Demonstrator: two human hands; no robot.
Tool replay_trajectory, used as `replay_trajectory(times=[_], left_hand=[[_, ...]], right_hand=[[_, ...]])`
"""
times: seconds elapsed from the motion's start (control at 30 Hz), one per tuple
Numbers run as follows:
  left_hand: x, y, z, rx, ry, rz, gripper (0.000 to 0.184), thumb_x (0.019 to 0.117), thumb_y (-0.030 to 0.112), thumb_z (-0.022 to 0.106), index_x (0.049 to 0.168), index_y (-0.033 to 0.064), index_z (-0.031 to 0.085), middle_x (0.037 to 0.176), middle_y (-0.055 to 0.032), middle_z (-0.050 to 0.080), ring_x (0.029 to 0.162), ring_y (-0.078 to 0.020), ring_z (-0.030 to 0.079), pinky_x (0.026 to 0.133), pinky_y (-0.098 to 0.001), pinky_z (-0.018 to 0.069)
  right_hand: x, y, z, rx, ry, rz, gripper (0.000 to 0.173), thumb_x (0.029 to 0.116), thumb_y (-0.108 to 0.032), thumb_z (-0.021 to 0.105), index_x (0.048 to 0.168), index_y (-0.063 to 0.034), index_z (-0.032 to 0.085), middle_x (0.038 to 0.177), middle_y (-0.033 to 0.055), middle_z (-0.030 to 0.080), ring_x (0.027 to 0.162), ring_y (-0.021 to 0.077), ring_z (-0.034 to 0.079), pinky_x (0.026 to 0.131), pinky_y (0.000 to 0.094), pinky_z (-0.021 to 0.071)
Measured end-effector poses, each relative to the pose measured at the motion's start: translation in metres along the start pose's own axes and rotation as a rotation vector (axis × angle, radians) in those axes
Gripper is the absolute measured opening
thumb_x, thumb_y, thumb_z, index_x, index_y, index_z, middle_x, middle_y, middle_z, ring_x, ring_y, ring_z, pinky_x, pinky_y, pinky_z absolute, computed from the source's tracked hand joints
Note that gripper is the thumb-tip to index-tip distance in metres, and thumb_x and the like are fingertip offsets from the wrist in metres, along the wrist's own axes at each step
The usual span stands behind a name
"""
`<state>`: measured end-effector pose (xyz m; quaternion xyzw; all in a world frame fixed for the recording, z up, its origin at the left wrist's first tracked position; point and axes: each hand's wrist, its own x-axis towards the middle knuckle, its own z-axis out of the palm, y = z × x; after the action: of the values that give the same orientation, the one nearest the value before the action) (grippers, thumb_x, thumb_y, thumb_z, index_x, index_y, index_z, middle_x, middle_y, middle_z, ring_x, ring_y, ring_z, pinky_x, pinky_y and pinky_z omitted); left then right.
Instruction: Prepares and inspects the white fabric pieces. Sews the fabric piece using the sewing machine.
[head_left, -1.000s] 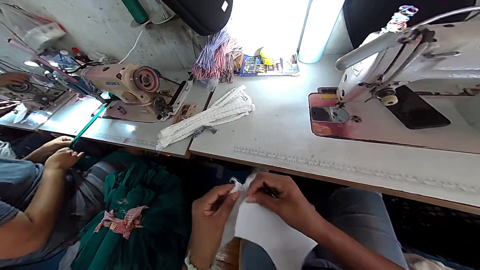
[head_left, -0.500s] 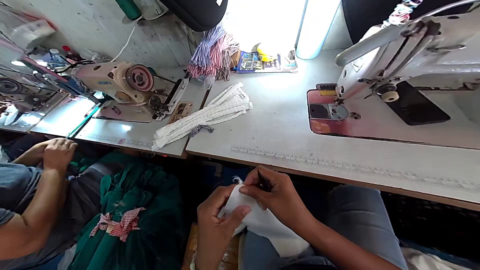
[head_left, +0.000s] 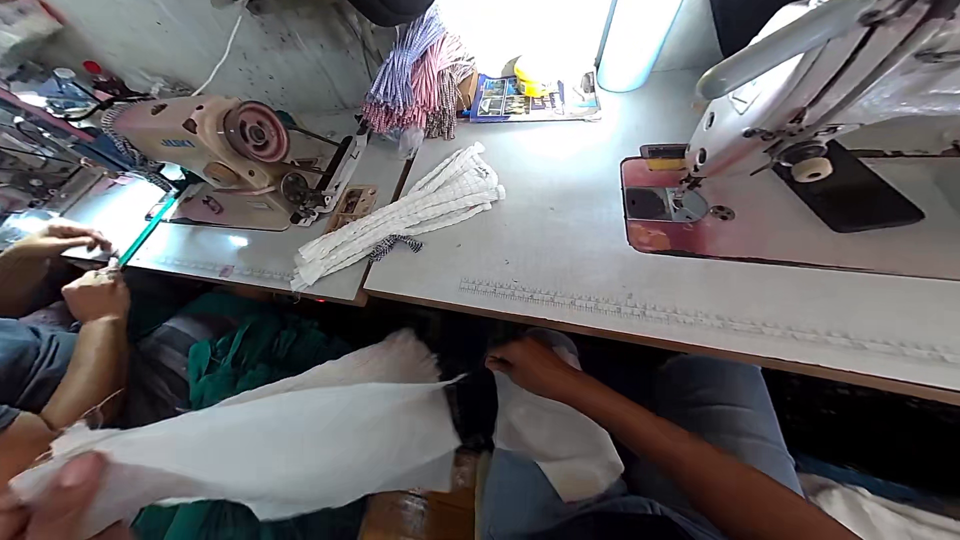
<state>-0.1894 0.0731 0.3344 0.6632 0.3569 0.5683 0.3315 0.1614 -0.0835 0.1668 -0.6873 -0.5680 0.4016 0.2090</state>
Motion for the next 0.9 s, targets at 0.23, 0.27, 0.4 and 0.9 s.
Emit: replay_trajectory(times=[0.23, 0.27, 0.4, 0.9], left_hand=[[-0.018, -0.001, 0.004, 0.104, -0.187, 0.079, 0.020, 0.0970, 0.004, 0.059, 0.099, 0.0186, 0.072, 0.095, 0.0198, 0.071, 0.089, 0.0048, 0.067, 0.081, -0.0178, 0.0562], [-0.021, -0.004, 0.004, 0.099, -0.211, 0.075, 0.019, 0.0976, 0.006, 0.060, 0.101, 0.0200, 0.073, 0.097, 0.0200, 0.072, 0.091, 0.0048, 0.066, 0.082, -0.0175, 0.0560], [-0.027, -0.014, 0.010, 0.078, -0.297, 0.066, 0.018, 0.0984, 0.017, 0.064, 0.106, 0.0293, 0.076, 0.103, 0.0231, 0.072, 0.095, 0.0067, 0.066, 0.084, -0.0147, 0.0549], [-0.046, -0.047, 0.058, -0.026, -0.293, -0.042, 0.015, 0.0954, 0.018, 0.067, 0.102, 0.0262, 0.077, 0.100, 0.0183, 0.074, 0.092, 0.0031, 0.068, 0.082, -0.0166, 0.0570]], right_hand=[[0.071, -0.018, 0.048, -0.375, -0.349, 0.235, 0.029, 0.1024, 0.004, 0.047, 0.126, 0.0142, 0.060, 0.139, 0.0342, 0.055, 0.132, 0.0504, 0.052, 0.105, 0.0644, 0.0426], [0.074, -0.015, 0.045, -0.361, -0.333, 0.260, 0.030, 0.1027, 0.002, 0.048, 0.128, 0.0136, 0.060, 0.139, 0.0339, 0.055, 0.132, 0.0504, 0.052, 0.105, 0.0645, 0.0425], [0.080, 0.013, 0.035, -0.314, -0.362, 0.322, 0.047, 0.0992, -0.016, 0.067, 0.134, 0.0135, 0.056, 0.141, 0.0360, 0.052, 0.134, 0.0523, 0.048, 0.109, 0.0676, 0.0361], [-0.045, 0.074, 0.008, -0.017, 0.518, 0.016, 0.018, 0.0985, -0.009, 0.064, 0.105, 0.0013, 0.077, 0.100, 0.0191, 0.076, 0.094, 0.0344, 0.073, 0.090, 0.0547, 0.0550]])
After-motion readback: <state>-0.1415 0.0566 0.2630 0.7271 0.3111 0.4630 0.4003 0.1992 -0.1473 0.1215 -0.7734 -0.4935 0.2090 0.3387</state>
